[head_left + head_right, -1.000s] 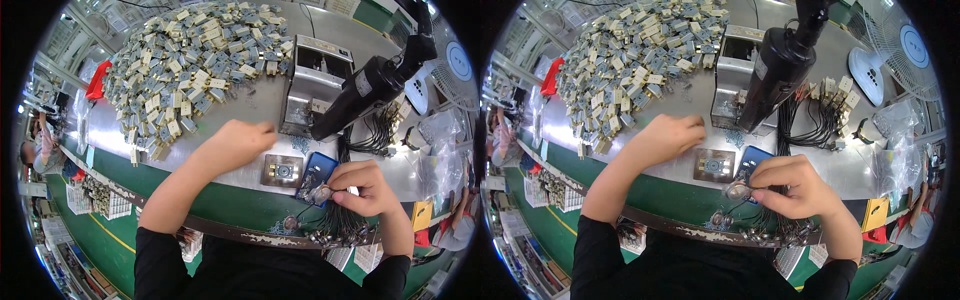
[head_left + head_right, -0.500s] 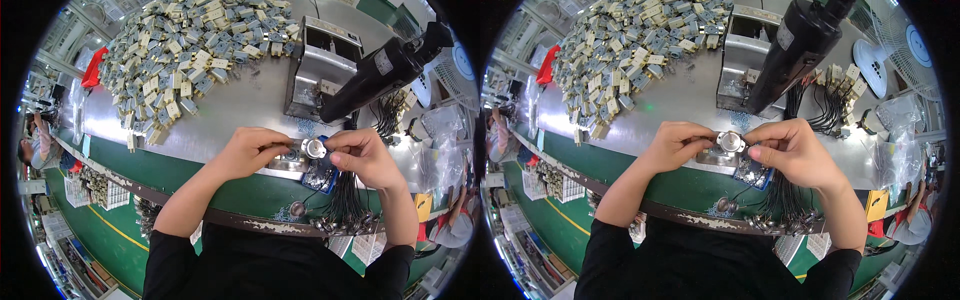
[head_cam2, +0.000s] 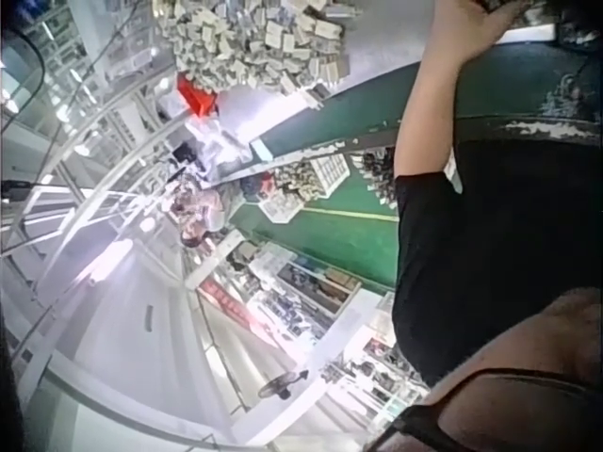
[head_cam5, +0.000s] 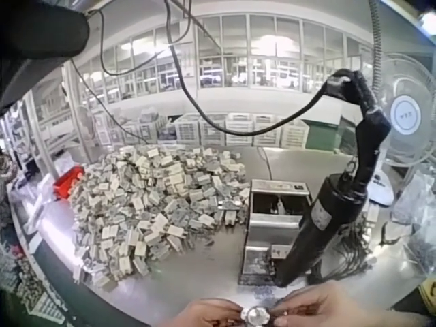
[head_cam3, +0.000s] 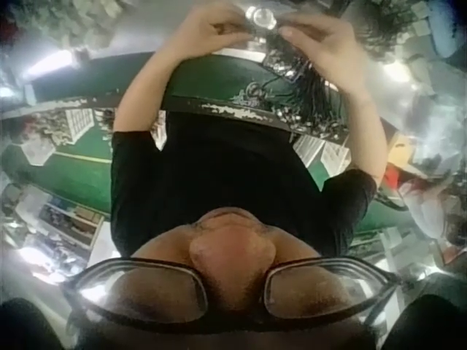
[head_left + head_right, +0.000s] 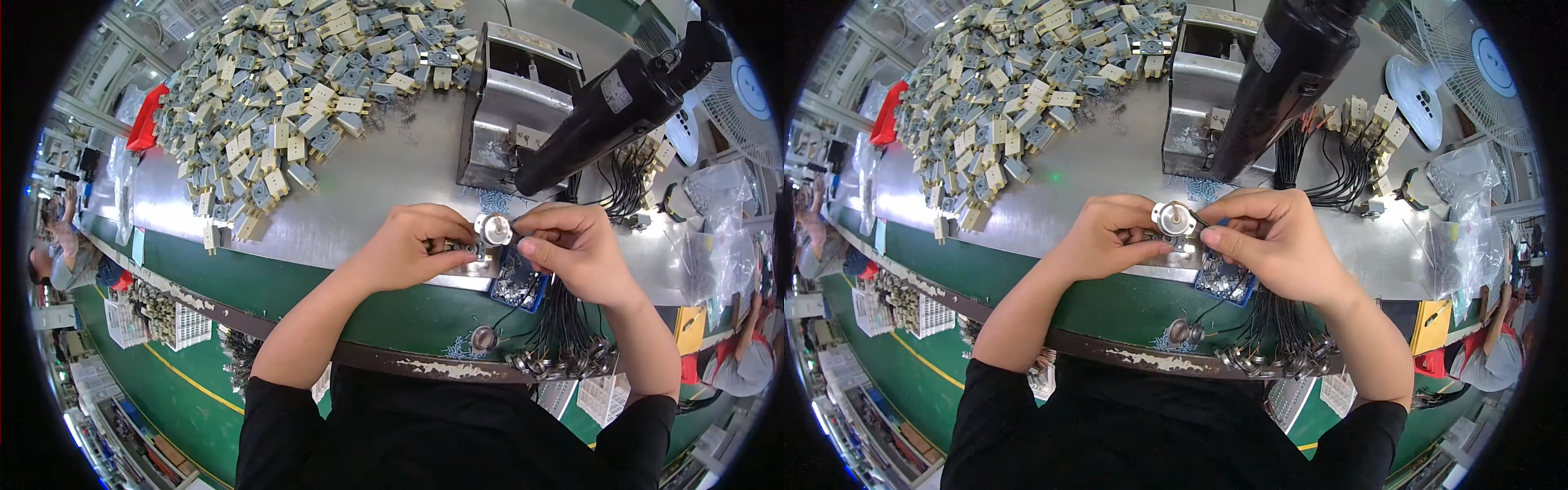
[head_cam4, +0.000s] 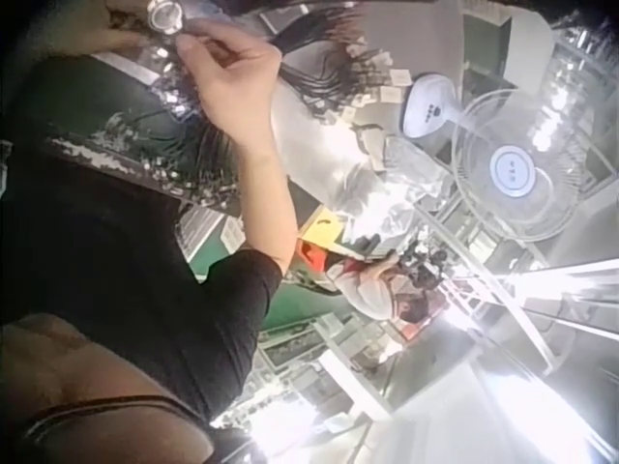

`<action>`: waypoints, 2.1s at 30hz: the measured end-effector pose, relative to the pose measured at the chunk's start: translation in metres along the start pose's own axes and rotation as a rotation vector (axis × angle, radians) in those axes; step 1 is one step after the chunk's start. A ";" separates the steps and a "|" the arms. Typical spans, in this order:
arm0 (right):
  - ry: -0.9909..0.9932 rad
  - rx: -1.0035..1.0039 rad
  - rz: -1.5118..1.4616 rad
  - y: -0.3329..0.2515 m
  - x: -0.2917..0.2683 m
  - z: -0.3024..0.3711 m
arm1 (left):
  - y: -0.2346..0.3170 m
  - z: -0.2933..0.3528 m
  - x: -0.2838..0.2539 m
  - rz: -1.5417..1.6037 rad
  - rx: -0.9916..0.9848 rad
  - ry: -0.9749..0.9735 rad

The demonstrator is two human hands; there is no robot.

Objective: Assembling electronic components by fitting parts into metal housings and securing them using an electric screwdriver.

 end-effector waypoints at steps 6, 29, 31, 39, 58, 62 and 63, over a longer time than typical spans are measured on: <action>0.001 -0.062 0.148 0.005 0.010 -0.006 | 0.009 0.003 -0.002 0.033 -0.084 -0.005; -0.127 -0.511 0.791 0.040 0.009 -0.001 | -0.001 -0.004 0.015 -0.067 0.098 0.103; -0.148 -0.544 0.823 0.044 0.008 -0.001 | 0.001 -0.007 0.014 -0.076 0.101 0.094; -0.197 -0.525 0.880 0.041 0.006 -0.005 | -0.009 -0.014 0.014 -0.067 0.106 0.093; -0.270 -0.674 0.969 0.071 -0.018 -0.033 | -0.035 -0.027 0.012 -0.020 0.095 0.023; -0.240 -0.705 0.884 0.061 -0.013 -0.033 | -0.036 -0.022 0.010 -0.009 0.093 0.016; -0.163 -0.611 0.815 0.054 -0.008 -0.033 | -0.035 -0.020 0.009 -0.008 0.093 0.021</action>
Point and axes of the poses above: each hand's wrist, its own z-axis away from the middle knuckle, its own x-axis out of the palm, y = z × x, the point moved 1 cm from there along -z, towards the middle knuckle, and after that the axes turned 11 degrees about -x, right-handed, at the moved point
